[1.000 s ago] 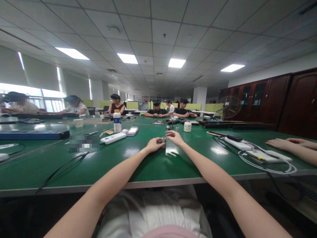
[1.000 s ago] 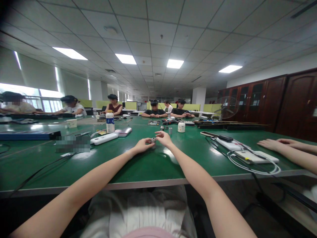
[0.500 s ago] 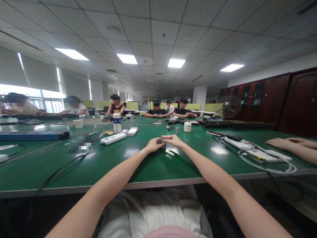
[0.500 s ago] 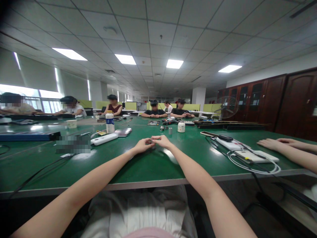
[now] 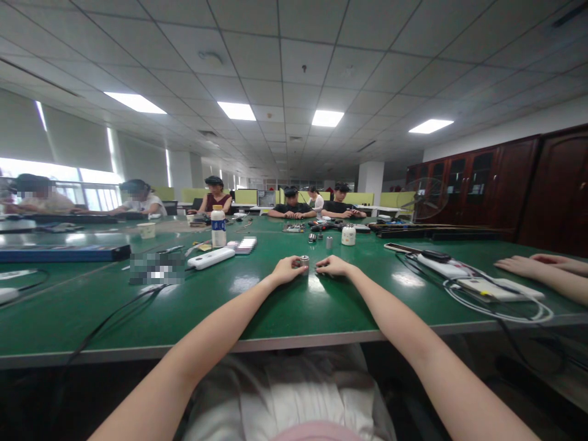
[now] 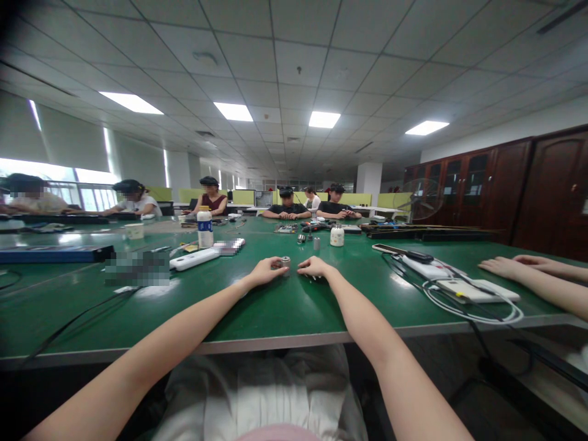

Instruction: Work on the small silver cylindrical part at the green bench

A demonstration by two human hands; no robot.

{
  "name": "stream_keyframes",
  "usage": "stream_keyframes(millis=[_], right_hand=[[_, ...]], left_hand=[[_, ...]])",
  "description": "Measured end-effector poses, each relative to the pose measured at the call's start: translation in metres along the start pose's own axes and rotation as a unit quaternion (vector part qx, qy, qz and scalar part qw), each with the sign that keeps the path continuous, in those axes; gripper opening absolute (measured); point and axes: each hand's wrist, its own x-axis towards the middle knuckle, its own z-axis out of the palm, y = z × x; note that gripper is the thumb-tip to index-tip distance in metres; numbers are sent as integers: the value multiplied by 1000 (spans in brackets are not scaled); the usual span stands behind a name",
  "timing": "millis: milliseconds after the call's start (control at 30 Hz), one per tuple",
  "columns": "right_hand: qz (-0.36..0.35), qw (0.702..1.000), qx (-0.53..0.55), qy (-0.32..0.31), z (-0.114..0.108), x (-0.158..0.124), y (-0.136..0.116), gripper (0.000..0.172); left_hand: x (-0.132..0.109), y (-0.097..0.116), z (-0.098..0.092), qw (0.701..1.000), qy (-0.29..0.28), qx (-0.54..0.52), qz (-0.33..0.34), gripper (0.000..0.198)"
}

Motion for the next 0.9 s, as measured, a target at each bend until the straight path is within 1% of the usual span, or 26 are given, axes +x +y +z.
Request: stream_keyframes(millis=[133,267,500,633,733,800,900], right_hand=[[-8,999,-14,30,-3,4,2,26],[-1,999,-24,49,-4,5,4,22],[52,996,-15,73,15,4,8,28],[60,994,13,87,25,3,7,28],[49,991,52,111,28,5,-1,24],[24,987,89,131,26,8,-9,24],[-32,977,148,147,23,10,-23,31]], left_hand=[[0,-1,0,1000,-6,-3,2,28],[0,-1,0,1000,-6,0,0,26],[0,-2,1,1000,-4,4,1,27],[1,-1,1,1000,-9,4,0,27],[0,0,1,1000,-13,2,1,27],[0,1,0,1000,-13,0,2,27],[-2,1,0,1000,-8,-3,3,28]])
